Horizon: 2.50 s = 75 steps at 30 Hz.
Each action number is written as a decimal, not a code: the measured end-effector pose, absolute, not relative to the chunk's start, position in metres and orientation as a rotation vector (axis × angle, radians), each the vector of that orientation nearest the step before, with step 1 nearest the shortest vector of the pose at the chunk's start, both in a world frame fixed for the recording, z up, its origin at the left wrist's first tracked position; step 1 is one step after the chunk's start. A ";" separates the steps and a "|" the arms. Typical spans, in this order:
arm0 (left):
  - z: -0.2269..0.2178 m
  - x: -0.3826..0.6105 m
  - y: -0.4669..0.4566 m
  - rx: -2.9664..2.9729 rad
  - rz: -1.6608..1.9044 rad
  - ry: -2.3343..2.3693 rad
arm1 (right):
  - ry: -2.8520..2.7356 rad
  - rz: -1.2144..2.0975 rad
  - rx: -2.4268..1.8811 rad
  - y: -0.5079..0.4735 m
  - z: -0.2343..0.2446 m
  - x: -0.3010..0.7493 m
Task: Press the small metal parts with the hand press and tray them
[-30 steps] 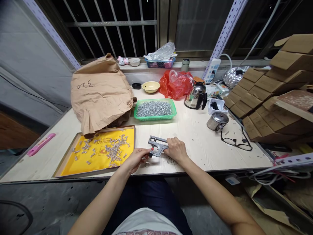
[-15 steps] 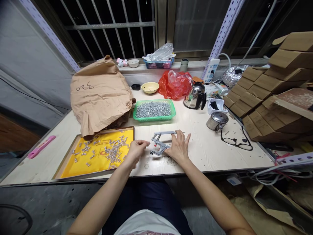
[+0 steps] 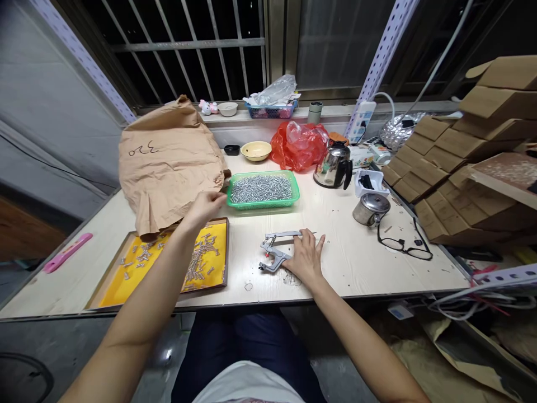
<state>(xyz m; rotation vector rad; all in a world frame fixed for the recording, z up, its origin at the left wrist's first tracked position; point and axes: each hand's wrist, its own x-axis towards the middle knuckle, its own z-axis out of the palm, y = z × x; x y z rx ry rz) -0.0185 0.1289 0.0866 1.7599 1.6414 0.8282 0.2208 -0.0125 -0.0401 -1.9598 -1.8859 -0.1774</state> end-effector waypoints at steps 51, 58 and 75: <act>-0.002 0.017 -0.008 1.476 0.797 1.280 | -2.006 -0.217 -1.846 -0.017 -0.010 0.199; 0.006 0.017 -0.014 1.400 0.809 1.287 | -2.012 -0.219 -1.819 -0.017 -0.011 0.200; 0.020 0.007 -0.017 1.067 0.924 1.290 | -2.135 -0.303 -1.728 -0.010 -0.020 0.203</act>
